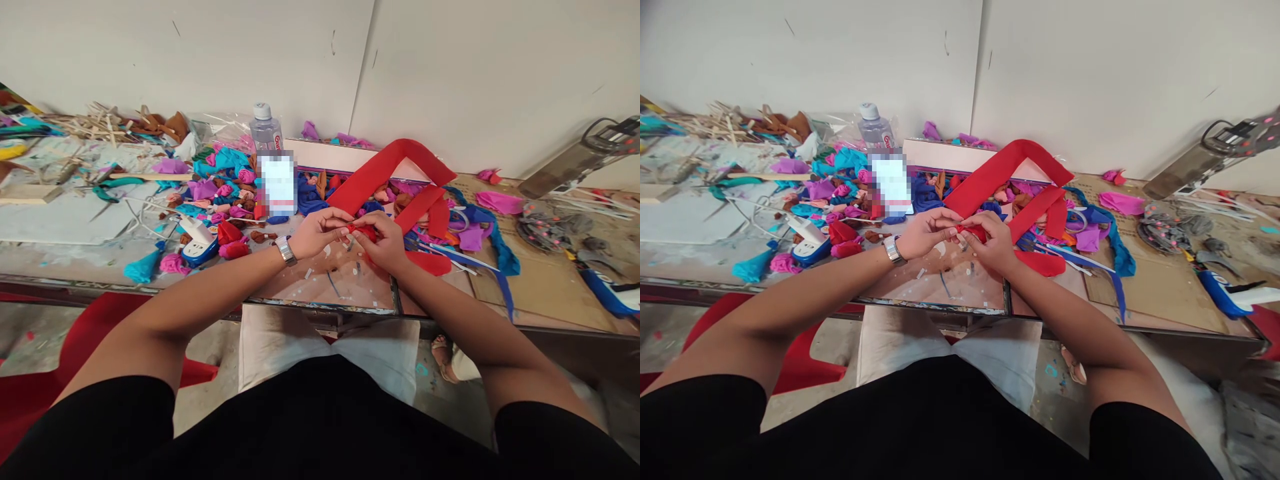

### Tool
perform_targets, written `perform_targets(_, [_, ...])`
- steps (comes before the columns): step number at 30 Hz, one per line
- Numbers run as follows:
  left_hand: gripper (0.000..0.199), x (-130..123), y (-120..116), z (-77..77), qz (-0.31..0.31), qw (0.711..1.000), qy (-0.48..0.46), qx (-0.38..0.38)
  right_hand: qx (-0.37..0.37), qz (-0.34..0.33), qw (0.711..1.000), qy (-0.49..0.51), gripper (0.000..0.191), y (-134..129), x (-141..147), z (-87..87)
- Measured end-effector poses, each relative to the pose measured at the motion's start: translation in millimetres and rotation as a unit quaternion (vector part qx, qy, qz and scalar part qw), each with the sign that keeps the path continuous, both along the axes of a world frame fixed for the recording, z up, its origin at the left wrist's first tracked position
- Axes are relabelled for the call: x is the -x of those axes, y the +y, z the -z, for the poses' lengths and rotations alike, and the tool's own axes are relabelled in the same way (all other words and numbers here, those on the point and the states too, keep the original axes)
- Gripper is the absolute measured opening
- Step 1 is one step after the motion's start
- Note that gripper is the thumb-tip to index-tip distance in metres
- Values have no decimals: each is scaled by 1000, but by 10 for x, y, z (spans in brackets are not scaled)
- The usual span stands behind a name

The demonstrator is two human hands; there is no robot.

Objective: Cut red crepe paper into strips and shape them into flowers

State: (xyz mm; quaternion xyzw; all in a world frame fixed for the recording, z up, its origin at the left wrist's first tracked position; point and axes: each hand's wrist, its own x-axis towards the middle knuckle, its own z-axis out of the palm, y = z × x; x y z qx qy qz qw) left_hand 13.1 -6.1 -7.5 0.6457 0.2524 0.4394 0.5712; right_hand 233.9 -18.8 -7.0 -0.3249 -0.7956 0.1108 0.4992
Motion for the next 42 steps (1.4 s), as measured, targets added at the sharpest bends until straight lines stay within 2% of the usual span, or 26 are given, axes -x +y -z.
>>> perform_targets(4, [51,-3,16,21,-11,1000,2,-8,-22,16,1000,-8,21,-3,-5,-2])
perform_targets(8, [47,3,19,19,-47,998,7,-47,-38,24,999,-5,19,-17,-11,-18])
perform_targets(15, [45,4,-4,-7,-23,997,8,-72,-31,5,999,16,22,-30,3,-3])
perform_targets(18, [46,3,11,-1,-13,999,-1,-48,-27,4,999,26,23,-27,6,6])
perform_targets(25, [51,2,14,-2,-8,999,-37,3,-56,4,998,5,12,-31,-2,-33])
perform_targets(31, [42,1,-3,-18,11,999,-35,-16,-59,8,998,5,16,-19,-10,-13])
perform_targets(37, [40,16,37,16,-22,998,-11,-62,-44,1,999,12,13,-18,-2,-6])
perform_targets(42, [41,36,51,28,-24,997,6,-74,-31,9,999,1,18,-32,4,-11])
